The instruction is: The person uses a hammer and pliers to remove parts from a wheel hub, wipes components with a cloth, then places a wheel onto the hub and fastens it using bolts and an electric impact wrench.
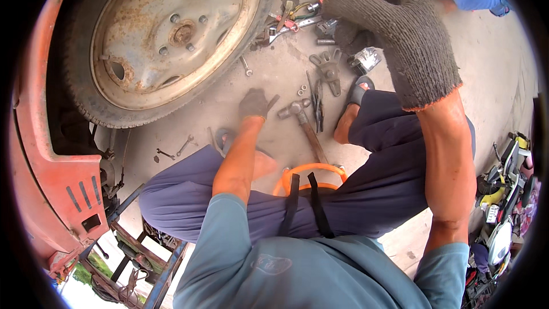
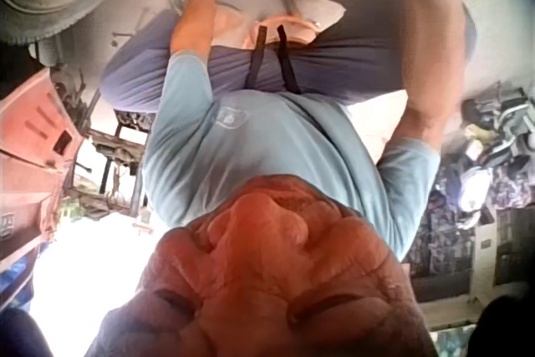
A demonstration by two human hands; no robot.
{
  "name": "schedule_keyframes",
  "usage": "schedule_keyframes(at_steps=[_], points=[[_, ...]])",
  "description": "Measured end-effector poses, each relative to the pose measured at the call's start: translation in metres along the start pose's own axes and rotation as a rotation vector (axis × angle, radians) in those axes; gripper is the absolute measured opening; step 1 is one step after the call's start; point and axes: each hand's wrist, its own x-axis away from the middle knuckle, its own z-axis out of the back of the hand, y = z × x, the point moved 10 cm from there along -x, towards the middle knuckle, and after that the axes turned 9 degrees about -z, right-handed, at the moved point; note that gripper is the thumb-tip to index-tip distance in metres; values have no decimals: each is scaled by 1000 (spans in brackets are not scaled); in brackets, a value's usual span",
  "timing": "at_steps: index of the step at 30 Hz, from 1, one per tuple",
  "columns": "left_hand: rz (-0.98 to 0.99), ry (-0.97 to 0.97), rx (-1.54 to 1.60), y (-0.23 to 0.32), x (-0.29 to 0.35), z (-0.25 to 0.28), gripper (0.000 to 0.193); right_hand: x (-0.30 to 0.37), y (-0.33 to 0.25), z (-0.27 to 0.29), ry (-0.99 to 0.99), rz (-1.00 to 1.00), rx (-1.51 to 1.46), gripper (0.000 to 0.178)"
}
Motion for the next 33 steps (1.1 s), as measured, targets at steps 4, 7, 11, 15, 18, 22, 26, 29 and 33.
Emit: schedule_keyframes(at_steps=[4, 7, 11, 15, 18, 22, 26, 29, 33], points=[[36, 61, 16, -19, 12, -38, 26, -7, 26, 5, 13, 25, 48, 43], [175, 3, 217, -48, 17, -46, 28, -11, 20, -2, 1, 90, 63, 44], [268, 153, 254, -87, 55, -39, 35, -5, 6, -25, -112, 69, 117, 36], [474, 0, 292, -88, 90, -37, 37, 6, -8, -36, -139, -64, 83, 31], [456, -28, 244, -119, 98, -48, 37, 12, -9, -41, -129, -75, 85, 28], [422, -57, 209, -132, 105, -57, 38, 10, 2, -47, -146, -105, 74, 26], [315, -99, 194, -126, 102, -54, 39, 5, 4, -45, -168, -127, 43, 28], [72, -64, 201, -101, 71, -46, 40, 2, 6, -45, -187, -167, 78, 31], [-5, 182, 311, -67, 24, -46, 38, 5, 3, -53, -278, -347, 66, 37]])
